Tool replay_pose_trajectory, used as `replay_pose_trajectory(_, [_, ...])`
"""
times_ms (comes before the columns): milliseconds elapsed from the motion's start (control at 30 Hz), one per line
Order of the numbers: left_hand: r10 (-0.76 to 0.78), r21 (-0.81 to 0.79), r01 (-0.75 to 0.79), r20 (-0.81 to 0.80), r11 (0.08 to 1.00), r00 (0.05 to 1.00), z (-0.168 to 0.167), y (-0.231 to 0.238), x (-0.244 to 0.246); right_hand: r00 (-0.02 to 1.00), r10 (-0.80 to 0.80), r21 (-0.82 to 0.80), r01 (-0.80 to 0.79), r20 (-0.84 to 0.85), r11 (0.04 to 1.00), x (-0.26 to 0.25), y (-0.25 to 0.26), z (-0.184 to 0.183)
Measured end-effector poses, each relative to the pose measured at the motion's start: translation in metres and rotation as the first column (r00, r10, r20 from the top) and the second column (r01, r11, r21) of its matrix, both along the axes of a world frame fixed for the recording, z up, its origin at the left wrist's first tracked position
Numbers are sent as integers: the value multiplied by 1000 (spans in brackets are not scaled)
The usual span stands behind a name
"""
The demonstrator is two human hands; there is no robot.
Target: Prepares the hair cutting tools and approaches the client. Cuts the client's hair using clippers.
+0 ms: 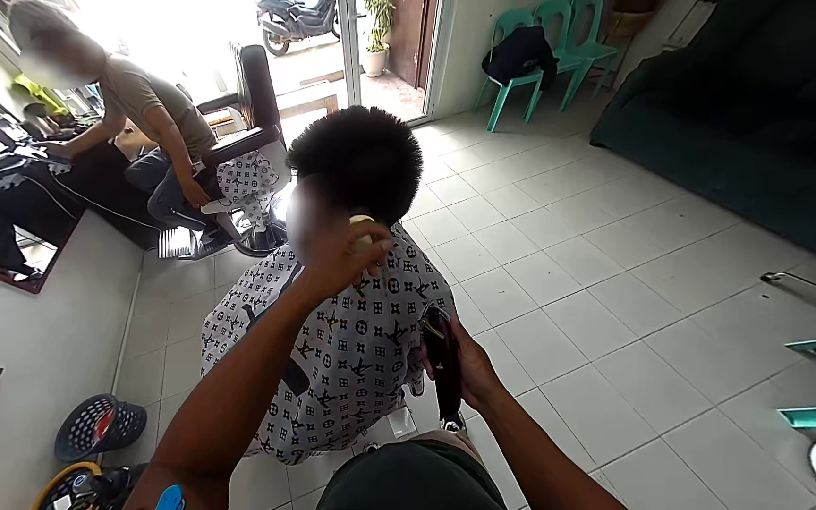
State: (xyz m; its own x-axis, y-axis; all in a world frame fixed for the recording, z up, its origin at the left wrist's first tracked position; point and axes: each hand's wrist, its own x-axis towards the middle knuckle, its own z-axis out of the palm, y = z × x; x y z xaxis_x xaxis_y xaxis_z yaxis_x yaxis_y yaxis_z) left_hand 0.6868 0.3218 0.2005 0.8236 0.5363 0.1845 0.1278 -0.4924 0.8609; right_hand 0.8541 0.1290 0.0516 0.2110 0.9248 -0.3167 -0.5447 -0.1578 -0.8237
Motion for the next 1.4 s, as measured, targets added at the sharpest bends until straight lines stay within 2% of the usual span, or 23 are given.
replay_pose_trajectory(33, [68,-74,-70,-36,995,997,1,1,4,1000,-12,-4,12,-15,1000,0,-4,-3])
replay_pose_trajectory(67, [64,-136,-88,-170,987,983,-1,4,6,999,-20,-1,20,-29,1000,-1,-8,-6])
replay_pose_trajectory(100, [-16,-203,-58,-345,977,939,-4,6,6,999,-29,3,29,-38,1000,-1,-12,-9])
replay_pose_trajectory(133, [-108,-259,-11,-439,966,892,-4,7,6,999,-35,7,35,-42,999,0,-15,-11])
replay_pose_trajectory(167, [-149,-281,28,-418,959,896,-1,5,4,999,-36,10,37,-37,999,1,-17,-13])
replay_pose_trajectory(200, [-131,-264,48,-307,963,943,5,3,1,999,-39,13,40,-31,999,3,-18,-13])
replay_pose_trajectory(267, [-30,-179,12,-97,984,995,16,8,0,998,-49,18,49,-29,999,6,-17,-13])
replay_pose_trajectory(400, [-144,-234,59,-368,971,919,9,17,-7,999,-27,41,28,-26,999,7,-14,-8])
replay_pose_trajectory(433, [-141,-252,63,-306,966,942,13,16,-9,1000,-19,57,20,-22,998,8,-11,-6])
replay_pose_trajectory(500, [-53,-287,39,-42,957,998,20,16,-11,1000,0,81,-1,4,997,9,-2,1])
replay_pose_trajectory(533, [-10,-319,12,8,948,1000,19,16,-12,1000,18,88,-20,24,996,7,2,5])
replay_pose_trajectory(567, [7,-327,-28,-64,945,998,14,14,-16,998,37,99,-41,41,994,5,6,11])
replay_pose_trajectory(600, [9,-286,-71,-211,955,977,5,11,-21,997,53,114,-59,54,992,4,11,17])
replay_pose_trajectory(667, [42,-35,-69,-506,997,862,-15,-2,-33,994,84,154,-94,72,984,4,23,33])
replay_pose_trajectory(733, [217,313,-38,-558,949,801,-38,-20,-48,991,84,167,-100,102,981,-3,38,51])
replay_pose_trajectory(767, [330,528,-45,-460,848,824,-57,-26,-55,988,75,154,-96,138,983,-9,47,62])
replay_pose_trajectory(800, [415,727,-78,-297,682,860,-80,-26,-60,981,72,136,-97,181,986,-15,55,71])
replay_pose_trajectory(833, [459,833,-106,-188,542,868,-100,-21,-63,975,74,120,-101,209,988,-23,64,79])
replay_pose_trajectory(900, [494,895,-134,-106,426,863,-121,-12,-63,977,79,105,-101,198,989,-38,82,89])
replay_pose_trajectory(967, [544,910,-177,-61,375,837,-129,-8,-60,989,81,109,-94,125,990,-51,97,94])
replay_pose_trajectory(1033, [590,902,-215,-52,374,806,-129,-9,-56,995,57,118,-66,77,991,-61,110,98])
replay_pose_trajectory(1200, [630,859,-300,-33,414,776,-128,-12,-52,991,70,104,-82,114,991,-67,127,97])
replay_pose_trajectory(1400, [645,873,-273,-61,404,761,-131,-7,-53,992,49,117,-63,118,991,-66,131,94])
